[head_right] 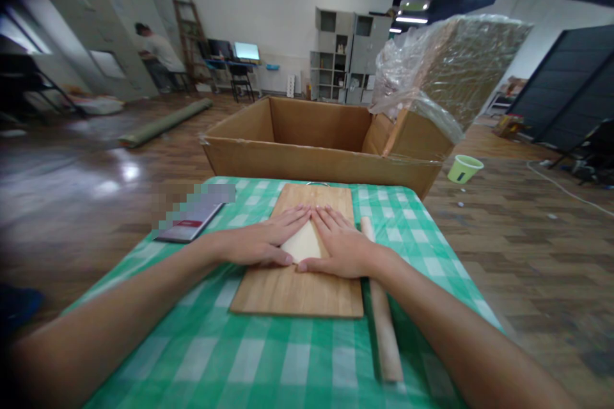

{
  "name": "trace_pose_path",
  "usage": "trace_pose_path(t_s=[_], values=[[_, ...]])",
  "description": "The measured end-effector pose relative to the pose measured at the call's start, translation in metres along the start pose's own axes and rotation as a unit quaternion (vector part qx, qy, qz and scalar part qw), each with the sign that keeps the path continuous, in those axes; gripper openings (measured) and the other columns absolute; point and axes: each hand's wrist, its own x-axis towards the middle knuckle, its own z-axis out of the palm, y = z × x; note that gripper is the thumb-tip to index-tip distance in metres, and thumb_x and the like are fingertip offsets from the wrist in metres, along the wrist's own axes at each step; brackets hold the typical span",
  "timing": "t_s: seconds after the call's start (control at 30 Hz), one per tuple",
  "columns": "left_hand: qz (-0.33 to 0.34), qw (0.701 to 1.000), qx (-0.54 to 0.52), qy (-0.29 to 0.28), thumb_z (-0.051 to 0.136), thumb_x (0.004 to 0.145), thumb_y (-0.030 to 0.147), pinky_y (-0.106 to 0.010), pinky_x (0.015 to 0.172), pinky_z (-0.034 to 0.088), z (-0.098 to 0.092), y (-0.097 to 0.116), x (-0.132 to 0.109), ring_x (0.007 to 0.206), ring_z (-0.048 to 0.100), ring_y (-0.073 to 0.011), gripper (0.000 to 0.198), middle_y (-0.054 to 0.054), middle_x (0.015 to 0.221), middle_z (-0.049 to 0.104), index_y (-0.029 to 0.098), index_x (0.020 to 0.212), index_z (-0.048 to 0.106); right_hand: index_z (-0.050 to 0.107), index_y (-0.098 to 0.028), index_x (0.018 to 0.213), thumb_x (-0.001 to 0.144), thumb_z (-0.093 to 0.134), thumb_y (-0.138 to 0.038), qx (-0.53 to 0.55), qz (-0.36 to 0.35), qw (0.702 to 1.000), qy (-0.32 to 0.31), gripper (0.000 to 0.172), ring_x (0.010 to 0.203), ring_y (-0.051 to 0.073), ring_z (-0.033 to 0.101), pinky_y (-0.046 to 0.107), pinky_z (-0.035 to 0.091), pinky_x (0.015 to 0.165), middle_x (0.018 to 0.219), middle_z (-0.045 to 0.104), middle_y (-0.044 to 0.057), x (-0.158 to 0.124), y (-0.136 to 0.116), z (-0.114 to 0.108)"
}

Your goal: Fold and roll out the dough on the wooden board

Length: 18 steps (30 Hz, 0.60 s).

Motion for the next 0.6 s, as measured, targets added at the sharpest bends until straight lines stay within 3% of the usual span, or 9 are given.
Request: trace_pose_path(t_s=[0.1,0.23,0.37,0.43,0.5,0.6], values=[[0.013,1.000,-0.002,0.000,0.059,0.095,0.056,-0.051,0.131,0.011,-0.003,-0.009,-0.001,0.162,0.000,-0.0318,0.099,-0.012,0.173,-0.004,0.022,0.168,0.001,0.013,-0.010,0.168,0.088,0.047,-0.087,0.004,0.005,1.000,-0.011,0.117,0.161,0.037,0.010,0.054,0.015,0.129,0.173,0.011,0.021,-0.003,-0.004,-0.007],[0.008,1.000,0.003,-0.008,0.063,0.090,0.065,-0.050,0.130,0.013,-0.005,-0.015,-0.004,0.162,0.002,-0.0345,0.109,-0.016,0.173,-0.001,0.018,0.168,0.003,0.015,-0.009,0.168,0.086,0.049,-0.088,0.013,0.028,0.998,-0.053,0.119,0.160,0.038,0.011,0.054,0.017,0.128,0.172,0.013,0.022,-0.006,-0.007,-0.018],[-0.024,0.999,-0.002,-0.034,0.064,0.085,0.071,-0.049,0.130,0.014,-0.009,-0.011,-0.005,0.161,0.004,-0.0365,0.119,-0.024,0.171,-0.002,0.008,0.167,0.005,0.031,-0.010,0.164,0.081,0.061,-0.085,0.014,0.034,0.998,-0.047,0.116,0.155,0.040,0.029,0.054,0.026,0.125,0.167,0.032,0.023,-0.008,0.001,-0.030],[-0.047,0.998,0.003,-0.049,0.064,0.084,0.071,-0.047,0.131,0.013,-0.013,-0.006,-0.005,0.162,0.004,-0.0358,0.121,-0.025,0.171,-0.003,0.004,0.166,0.006,0.046,-0.012,0.157,0.081,0.065,-0.081,0.006,0.061,0.998,-0.030,0.105,0.145,0.040,0.046,0.053,0.035,0.119,0.156,0.050,0.023,-0.009,0.009,-0.040],[-0.059,0.997,0.009,-0.058,0.065,0.082,0.070,-0.045,0.131,0.013,-0.015,-0.002,-0.005,0.162,0.005,-0.0338,0.122,-0.024,0.171,-0.003,0.003,0.166,0.006,0.062,-0.015,0.143,0.083,0.065,-0.079,-0.007,0.130,0.991,-0.007,0.087,0.128,0.038,0.061,0.048,0.046,0.108,0.136,0.068,0.020,-0.013,0.019,-0.054],[-0.079,0.995,0.016,-0.058,0.068,0.079,0.069,-0.041,0.131,0.012,-0.017,0.004,-0.007,0.162,0.007,-0.0322,0.125,-0.022,0.172,0.001,0.004,0.166,0.006,0.076,-0.017,0.111,0.088,0.059,-0.078,-0.036,0.237,0.971,0.021,0.068,0.096,0.032,0.073,0.040,0.055,0.085,0.098,0.078,0.016,-0.024,0.030,-0.076]])
